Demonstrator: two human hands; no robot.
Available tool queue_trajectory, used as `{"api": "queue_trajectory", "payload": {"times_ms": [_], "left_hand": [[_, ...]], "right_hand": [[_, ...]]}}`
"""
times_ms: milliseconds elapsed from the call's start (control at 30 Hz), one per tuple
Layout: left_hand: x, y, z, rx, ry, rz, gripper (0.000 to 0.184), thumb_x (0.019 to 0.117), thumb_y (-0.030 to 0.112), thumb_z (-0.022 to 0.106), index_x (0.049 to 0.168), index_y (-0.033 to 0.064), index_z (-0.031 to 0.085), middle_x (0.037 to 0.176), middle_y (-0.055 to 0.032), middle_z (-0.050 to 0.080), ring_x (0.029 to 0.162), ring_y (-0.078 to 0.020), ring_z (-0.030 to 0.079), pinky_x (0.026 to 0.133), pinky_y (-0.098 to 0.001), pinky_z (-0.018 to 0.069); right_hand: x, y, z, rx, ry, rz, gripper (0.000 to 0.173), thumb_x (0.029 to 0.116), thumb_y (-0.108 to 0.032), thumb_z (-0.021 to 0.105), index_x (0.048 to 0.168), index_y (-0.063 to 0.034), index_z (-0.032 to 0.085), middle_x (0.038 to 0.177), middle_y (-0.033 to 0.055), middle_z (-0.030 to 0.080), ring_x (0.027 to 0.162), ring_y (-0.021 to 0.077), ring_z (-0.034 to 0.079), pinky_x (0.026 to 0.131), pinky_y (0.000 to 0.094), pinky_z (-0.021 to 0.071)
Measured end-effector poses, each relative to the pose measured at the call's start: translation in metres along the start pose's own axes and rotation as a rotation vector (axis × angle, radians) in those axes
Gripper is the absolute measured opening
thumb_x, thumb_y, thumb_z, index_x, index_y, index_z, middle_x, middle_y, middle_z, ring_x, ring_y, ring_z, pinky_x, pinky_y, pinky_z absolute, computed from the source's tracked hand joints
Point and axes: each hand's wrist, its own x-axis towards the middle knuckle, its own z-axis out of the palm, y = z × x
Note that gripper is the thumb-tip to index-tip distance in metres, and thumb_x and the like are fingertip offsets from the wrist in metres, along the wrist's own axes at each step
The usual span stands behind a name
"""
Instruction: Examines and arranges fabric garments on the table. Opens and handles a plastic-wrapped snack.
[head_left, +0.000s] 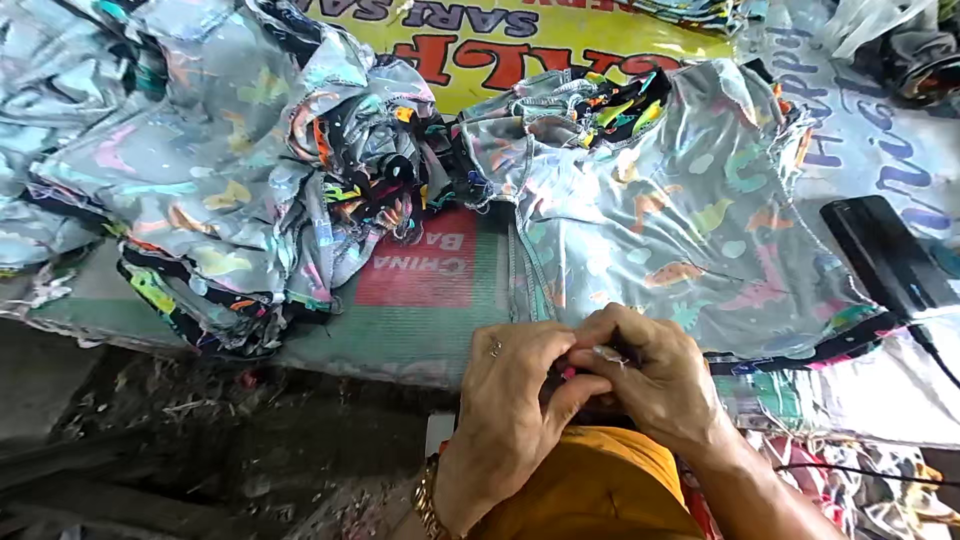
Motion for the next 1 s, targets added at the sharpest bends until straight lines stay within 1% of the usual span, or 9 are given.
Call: {"api": "queue_trajectory", "payload": {"times_ms": [67, 133, 233, 333, 400, 500, 633, 800, 1000], "left_hand": [[0.001, 0.0, 0.0, -0.011, 0.002, -0.022, 0.032, 0.0999, 0.037, 0.066, 0.116, 0.0099, 0.059, 0.106, -0.0011, 0.071, 0.101, -0.0061, 0.065, 0.095, -0.0285, 0.0478], [0.002, 0.0, 0.0, -0.019, 0.008, -0.043, 0.027, 0.1002, 0.032, 0.067, 0.112, 0.008, 0.064, 0.102, -0.0011, 0.072, 0.097, -0.0057, 0.065, 0.092, -0.0263, 0.049], [0.002, 0.001, -0.004, 0.047, -0.019, -0.045, 0.016, 0.102, 0.024, 0.065, 0.103, 0.0082, 0.069, 0.096, -0.0014, 0.072, 0.092, -0.0066, 0.065, 0.092, -0.0284, 0.0476], [0.0, 0.001, -0.008, 0.165, -0.058, -0.007, 0.013, 0.1019, 0.022, 0.061, 0.104, 0.0116, 0.068, 0.094, -0.0008, 0.071, 0.09, -0.0082, 0.064, 0.093, -0.033, 0.0426], [-0.003, -0.002, -0.009, 0.171, -0.048, 0.013, 0.015, 0.1035, 0.025, 0.058, 0.103, 0.0144, 0.068, 0.094, 0.0005, 0.071, 0.092, -0.0083, 0.063, 0.094, -0.0353, 0.0396], [-0.011, -0.005, -0.011, 0.148, 0.005, 0.052, 0.014, 0.105, 0.027, 0.058, 0.104, 0.0177, 0.067, 0.101, 0.002, 0.07, 0.101, -0.0082, 0.064, 0.1, -0.0367, 0.0414], [-0.022, -0.006, -0.014, 0.17, 0.07, 0.107, 0.008, 0.1027, 0.022, 0.06, 0.107, 0.0189, 0.066, 0.11, 0.0026, 0.067, 0.108, -0.0092, 0.062, 0.105, -0.0368, 0.0415], [-0.028, -0.004, -0.018, 0.174, 0.09, 0.102, 0.008, 0.1026, 0.025, 0.06, 0.106, 0.0185, 0.064, 0.11, 0.0032, 0.066, 0.109, -0.0091, 0.061, 0.106, -0.0358, 0.0406], [-0.031, 0.004, -0.019, 0.166, 0.115, 0.121, 0.009, 0.0999, 0.026, 0.066, 0.105, 0.0197, 0.064, 0.107, 0.0042, 0.063, 0.106, -0.0085, 0.06, 0.106, -0.0352, 0.0409]], "right_hand": [[-0.001, 0.0, 0.001, 0.108, 0.045, 0.028, 0.015, 0.1024, -0.014, 0.062, 0.098, -0.001, 0.068, 0.08, -0.002, 0.067, 0.06, -0.0054, 0.057, 0.053, 0.0094, 0.0493], [-0.001, 0.002, 0.001, 0.152, 0.076, 0.013, 0.013, 0.102, -0.013, 0.063, 0.097, -0.0012, 0.066, 0.083, -0.001, 0.068, 0.061, -0.0047, 0.057, 0.054, 0.0101, 0.0488], [0.0, 0.007, 0.002, 0.07, 0.082, -0.087, 0.014, 0.1009, -0.014, 0.065, 0.094, -0.0016, 0.067, 0.092, 0.0023, 0.067, 0.077, -0.0007, 0.061, 0.068, 0.0128, 0.0518], [0.0, 0.006, 0.004, -0.091, 0.028, -0.179, 0.015, 0.0999, -0.014, 0.067, 0.092, -0.0013, 0.067, 0.091, 0.0059, 0.066, 0.089, 0.0055, 0.063, 0.078, 0.0166, 0.0522], [-0.003, 0.002, 0.002, -0.231, -0.008, -0.185, 0.024, 0.1026, -0.025, 0.064, 0.095, -0.0023, 0.065, 0.089, 0.0058, 0.064, 0.083, 0.0047, 0.062, 0.072, 0.0155, 0.0505], [-0.006, -0.01, -0.007, -0.513, -0.063, -0.119, 0.045, 0.1041, -0.049, 0.054, 0.11, -0.0052, 0.063, 0.085, 0.0031, 0.063, 0.069, 0.0053, 0.056, 0.058, 0.0196, 0.0442], [-0.01, -0.017, -0.014, -0.618, -0.137, -0.128, 0.034, 0.1043, -0.036, 0.052, 0.115, -0.0071, 0.066, 0.091, 0.0042, 0.066, 0.076, 0.0101, 0.062, 0.059, 0.0243, 0.0474], [-0.014, -0.018, -0.016, -0.699, -0.155, -0.2, 0.032, 0.1028, -0.034, 0.056, 0.12, -0.0097, 0.068, 0.095, 0.0065, 0.069, 0.079, 0.0158, 0.064, 0.06, 0.0283, 0.0474], [-0.018, -0.019, -0.015, -0.737, -0.098, -0.307, 0.018, 0.1034, -0.025, 0.06, 0.109, -0.0092, 0.066, 0.092, 0.0087, 0.071, 0.078, 0.0194, 0.066, 0.06, 0.0303, 0.0472]]}}
